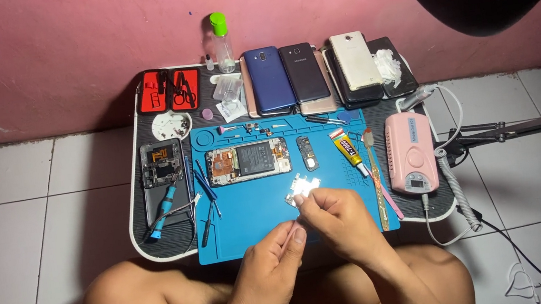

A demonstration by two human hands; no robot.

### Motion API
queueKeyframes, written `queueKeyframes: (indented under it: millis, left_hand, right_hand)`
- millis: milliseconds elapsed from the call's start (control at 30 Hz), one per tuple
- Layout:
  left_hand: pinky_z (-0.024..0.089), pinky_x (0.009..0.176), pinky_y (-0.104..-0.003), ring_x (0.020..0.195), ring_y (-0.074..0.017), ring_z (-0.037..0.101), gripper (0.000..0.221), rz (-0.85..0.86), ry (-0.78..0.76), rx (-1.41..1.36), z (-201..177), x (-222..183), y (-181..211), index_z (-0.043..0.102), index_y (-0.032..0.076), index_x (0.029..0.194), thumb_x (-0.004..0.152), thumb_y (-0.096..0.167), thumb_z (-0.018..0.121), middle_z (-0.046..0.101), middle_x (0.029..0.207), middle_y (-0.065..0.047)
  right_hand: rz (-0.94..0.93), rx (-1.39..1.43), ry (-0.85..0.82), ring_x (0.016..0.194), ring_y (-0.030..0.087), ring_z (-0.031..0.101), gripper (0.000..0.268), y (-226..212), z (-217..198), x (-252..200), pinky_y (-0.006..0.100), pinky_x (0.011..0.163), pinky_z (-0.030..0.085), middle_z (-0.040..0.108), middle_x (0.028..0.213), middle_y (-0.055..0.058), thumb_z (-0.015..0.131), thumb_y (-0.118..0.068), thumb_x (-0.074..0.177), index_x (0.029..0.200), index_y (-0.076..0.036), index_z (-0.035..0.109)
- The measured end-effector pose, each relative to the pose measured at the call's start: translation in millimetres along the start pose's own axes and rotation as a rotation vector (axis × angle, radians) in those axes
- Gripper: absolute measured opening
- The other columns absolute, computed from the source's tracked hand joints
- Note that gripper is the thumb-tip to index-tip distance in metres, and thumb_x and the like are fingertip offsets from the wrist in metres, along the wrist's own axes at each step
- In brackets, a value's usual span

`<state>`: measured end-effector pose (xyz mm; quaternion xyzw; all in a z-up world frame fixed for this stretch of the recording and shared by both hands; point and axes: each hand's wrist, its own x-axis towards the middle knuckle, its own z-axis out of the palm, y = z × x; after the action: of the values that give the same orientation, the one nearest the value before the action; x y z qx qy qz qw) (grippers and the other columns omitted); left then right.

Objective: Cleaning a mobile phone motherboard using a toothbrush, cleaning solution, and a cloth.

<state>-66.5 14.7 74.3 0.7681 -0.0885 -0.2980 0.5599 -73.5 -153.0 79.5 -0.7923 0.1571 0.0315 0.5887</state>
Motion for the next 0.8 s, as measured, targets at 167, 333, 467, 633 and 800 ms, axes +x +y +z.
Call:
queueKeyframes:
  millis: [167, 333, 467, 633, 800]
  left_hand:
    - [0.046, 0.070, -0.028, 0.072, -0.0089, 0.052, 0.038, -0.081, -0.001, 0.047, -1.1, 1.8, 4.6, 0.069, 0.015, 0.090, 0.101, 0.047, 0.050, 0.056, 0.070, 0.007]
    - [0.052, 0.077, -0.026, 0.080, -0.0052, 0.065, 0.043, -0.107, -0.005, 0.070, -2.6, 4.8, 5.6, 0.077, 0.017, 0.105, 0.098, 0.049, 0.049, 0.075, 0.082, 0.009]
    - [0.049, 0.074, -0.026, 0.072, -0.0066, 0.062, 0.041, -0.072, -0.029, 0.091, -5.4, 7.4, 5.5, 0.077, 0.021, 0.095, 0.100, 0.048, 0.046, 0.070, 0.074, 0.009]
    - [0.044, 0.067, -0.025, 0.065, -0.0075, 0.056, 0.047, -0.127, -0.041, 0.068, -5.3, 9.5, -12.2, 0.083, 0.030, 0.115, 0.098, 0.051, 0.045, 0.048, 0.061, 0.008]
    - [0.027, 0.053, -0.024, 0.055, -0.0066, 0.033, 0.051, -0.191, -0.119, -0.261, 0.8, 1.1, -21.2, 0.077, 0.013, 0.124, 0.101, 0.046, 0.046, 0.035, 0.059, 0.005]
  right_hand:
    - [0.052, -0.037, 0.017, 0.057, 0.010, 0.026, 0.056, 5.5, 0.4, 3.6, 0.031, 0.051, 0.020, 0.028, 0.057, -0.005, 0.064, -0.031, 0.101, 0.061, -0.016, 0.028]
    - [0.147, 0.071, -0.010, 0.041, 0.014, 0.044, 0.054, -3.8, 2.8, 4.1, 0.030, 0.040, 0.032, 0.041, 0.046, 0.003, 0.063, -0.030, 0.100, 0.058, -0.013, 0.034]
    - [0.183, 0.034, -0.045, 0.042, 0.017, 0.057, 0.051, -11.3, 3.1, 4.9, 0.030, 0.046, 0.040, 0.058, 0.045, 0.010, 0.059, -0.033, 0.100, 0.057, -0.010, 0.043]
    - [0.248, 0.170, 0.066, 0.053, 0.021, 0.070, 0.034, -8.9, -8.4, 17.9, 0.030, 0.051, 0.053, 0.066, 0.059, 0.011, 0.056, -0.022, 0.100, 0.069, -0.008, 0.052]
    - [0.147, -0.274, 0.134, 0.063, 0.014, 0.070, 0.036, -22.6, -38.5, 38.6, 0.030, 0.068, 0.049, 0.078, 0.070, 0.002, 0.057, -0.038, 0.101, 0.075, -0.016, 0.048]
